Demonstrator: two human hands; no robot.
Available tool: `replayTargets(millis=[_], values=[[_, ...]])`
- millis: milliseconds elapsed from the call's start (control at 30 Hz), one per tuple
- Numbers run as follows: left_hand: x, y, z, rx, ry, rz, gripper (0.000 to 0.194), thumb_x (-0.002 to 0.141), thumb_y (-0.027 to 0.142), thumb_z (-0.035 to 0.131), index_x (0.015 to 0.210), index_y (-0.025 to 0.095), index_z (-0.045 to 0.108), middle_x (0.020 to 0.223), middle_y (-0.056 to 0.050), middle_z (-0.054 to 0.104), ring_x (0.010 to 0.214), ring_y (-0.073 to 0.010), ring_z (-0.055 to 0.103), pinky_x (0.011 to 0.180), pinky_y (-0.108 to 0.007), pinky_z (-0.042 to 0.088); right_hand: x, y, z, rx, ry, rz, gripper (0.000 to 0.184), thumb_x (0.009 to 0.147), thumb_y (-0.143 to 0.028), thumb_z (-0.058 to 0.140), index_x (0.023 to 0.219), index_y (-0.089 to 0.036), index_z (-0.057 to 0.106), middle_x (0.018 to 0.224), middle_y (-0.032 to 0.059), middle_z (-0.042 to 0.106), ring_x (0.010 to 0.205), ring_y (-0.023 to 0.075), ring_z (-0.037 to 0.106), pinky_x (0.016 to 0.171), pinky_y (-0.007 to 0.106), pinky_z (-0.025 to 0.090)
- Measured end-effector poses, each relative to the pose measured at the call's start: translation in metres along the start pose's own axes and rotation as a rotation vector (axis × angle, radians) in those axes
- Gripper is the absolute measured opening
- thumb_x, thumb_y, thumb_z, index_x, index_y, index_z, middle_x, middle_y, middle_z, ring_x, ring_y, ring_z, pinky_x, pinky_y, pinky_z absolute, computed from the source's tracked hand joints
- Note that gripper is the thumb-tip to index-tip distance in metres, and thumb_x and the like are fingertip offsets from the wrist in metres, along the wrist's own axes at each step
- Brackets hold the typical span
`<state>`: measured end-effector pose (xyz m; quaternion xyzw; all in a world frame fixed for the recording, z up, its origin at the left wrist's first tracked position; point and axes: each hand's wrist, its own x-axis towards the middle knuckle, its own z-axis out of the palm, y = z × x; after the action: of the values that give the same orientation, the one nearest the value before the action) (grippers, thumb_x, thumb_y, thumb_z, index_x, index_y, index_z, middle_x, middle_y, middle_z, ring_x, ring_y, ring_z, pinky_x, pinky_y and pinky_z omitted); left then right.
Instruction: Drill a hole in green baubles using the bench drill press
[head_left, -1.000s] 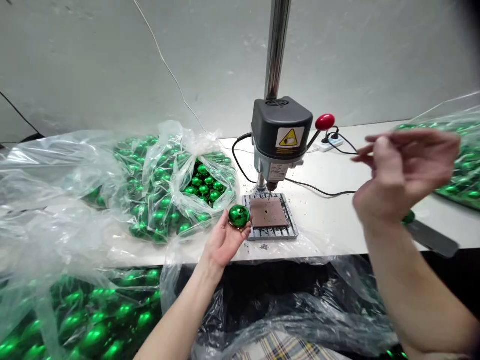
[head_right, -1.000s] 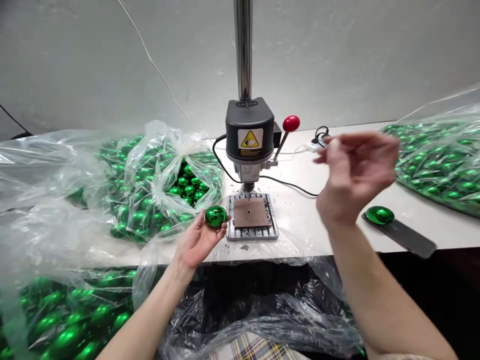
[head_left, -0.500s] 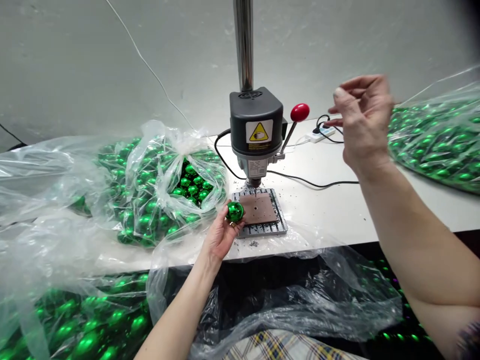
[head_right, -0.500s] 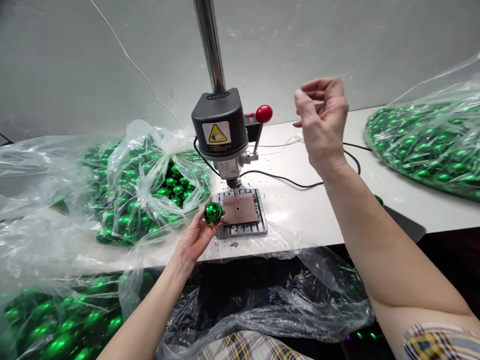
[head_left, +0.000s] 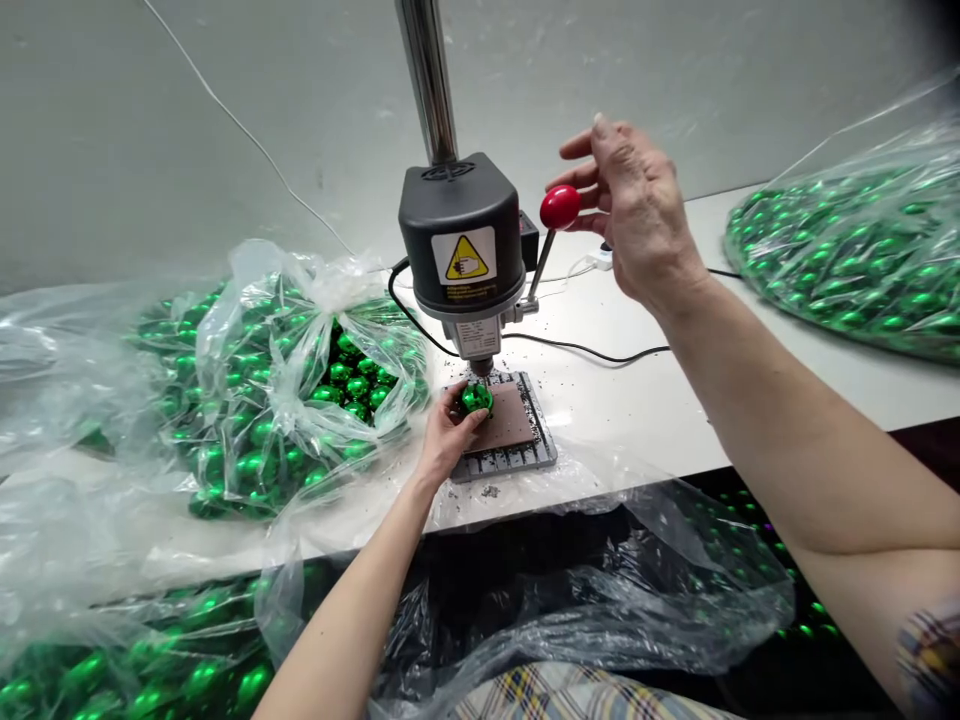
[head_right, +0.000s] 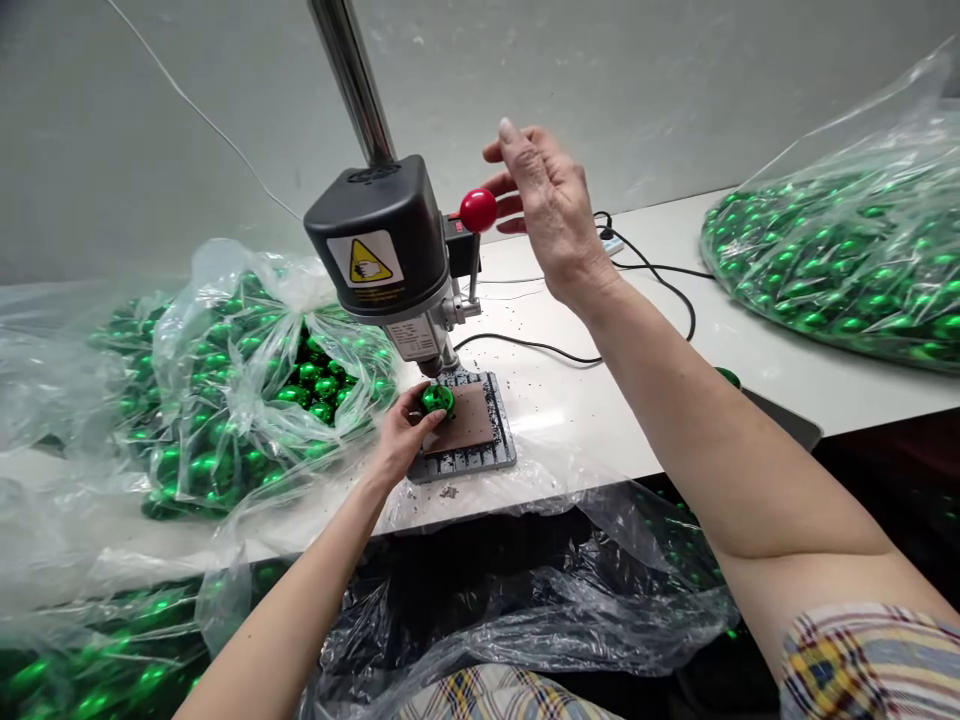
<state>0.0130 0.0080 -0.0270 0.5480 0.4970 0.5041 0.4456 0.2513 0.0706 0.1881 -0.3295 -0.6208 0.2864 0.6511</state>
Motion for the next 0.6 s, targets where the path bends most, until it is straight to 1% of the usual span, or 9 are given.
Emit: replayTargets(millis=[67, 167, 300, 367, 467, 533, 600], values=[[0.001, -0.004, 0.0, 0.051, -0.022, 0.032, 0.064, 0.072, 0.034, 0.083, 0.13, 0.018, 0.063, 0.118, -0.011, 0.069, 0.101, -0.023, 0.065, 0.094, -0.038, 0.051, -0.001, -0.001, 0.001, 0.012, 0.002, -0.001, 0.061, 0.078, -0.087, 0.054, 0.09, -0.027, 0.061, 0.084, 0.0045, 0.069, 0.078, 0.0201, 0.068, 0.07, 0.034, 0.053], [0.002, -0.008, 0.001, 0.111, -0.022, 0.062, 0.065, 0.072, 0.03, 0.081, 0.132, 0.018, 0.061, 0.123, -0.013, 0.066, 0.104, -0.0247, 0.064, 0.096, -0.04, 0.05, -0.002, -0.002, 0.002, 0.017, -0.008, -0.01, 0.06, 0.078, -0.086, 0.056, 0.089, -0.027, 0.062, 0.082, 0.004, 0.068, 0.077, 0.0199, 0.068, 0.068, 0.033, 0.053], [-0.001, -0.006, 0.002, 0.196, -0.05, 0.151, 0.062, 0.072, 0.027, 0.081, 0.13, 0.02, 0.063, 0.123, -0.012, 0.066, 0.11, -0.027, 0.062, 0.099, -0.042, 0.047, -0.005, -0.005, 0.005, 0.021, -0.026, -0.014, 0.055, 0.078, -0.082, 0.06, 0.087, -0.028, 0.064, 0.081, 0.0024, 0.067, 0.076, 0.0187, 0.068, 0.065, 0.03, 0.054], [-0.004, -0.003, 0.003, 0.24, -0.056, 0.2, 0.058, 0.071, 0.025, 0.082, 0.127, 0.022, 0.065, 0.121, -0.01, 0.067, 0.111, -0.0279, 0.06, 0.101, -0.043, 0.045, -0.007, -0.007, 0.007, 0.01, -0.031, -0.013, 0.046, 0.086, -0.073, 0.06, 0.088, -0.027, 0.063, 0.083, 0.0013, 0.067, 0.076, 0.0167, 0.068, 0.064, 0.028, 0.055], [-0.01, 0.001, 0.006, 0.196, -0.042, 0.211, 0.051, 0.072, 0.025, 0.084, 0.12, 0.024, 0.069, 0.118, -0.009, 0.067, 0.113, -0.0282, 0.059, 0.105, -0.042, 0.041, -0.011, -0.009, 0.011, -0.001, -0.024, -0.005, 0.028, 0.101, -0.048, 0.054, 0.091, -0.024, 0.062, 0.085, 0.0011, 0.069, 0.073, 0.0137, 0.068, 0.062, 0.024, 0.054], [-0.012, 0.002, 0.01, 0.107, -0.013, 0.179, 0.047, 0.071, 0.026, 0.085, 0.116, 0.025, 0.072, 0.115, -0.008, 0.068, 0.113, -0.0276, 0.058, 0.107, -0.041, 0.039, -0.012, -0.012, 0.014, -0.007, -0.013, 0.0, 0.024, 0.105, -0.039, 0.049, 0.092, -0.023, 0.062, 0.086, 0.0015, 0.07, 0.073, 0.0121, 0.067, 0.062, 0.023, 0.053], [-0.012, 0.002, 0.013, 0.025, 0.026, 0.122, 0.046, 0.068, 0.026, 0.088, 0.113, 0.024, 0.074, 0.11, -0.008, 0.068, 0.111, -0.0266, 0.058, 0.105, -0.039, 0.04, -0.012, -0.016, 0.015, -0.017, -0.007, 0.017, 0.025, 0.106, -0.036, 0.046, 0.093, -0.023, 0.062, 0.088, 0.0016, 0.07, 0.074, 0.0111, 0.066, 0.064, 0.022, 0.053]])
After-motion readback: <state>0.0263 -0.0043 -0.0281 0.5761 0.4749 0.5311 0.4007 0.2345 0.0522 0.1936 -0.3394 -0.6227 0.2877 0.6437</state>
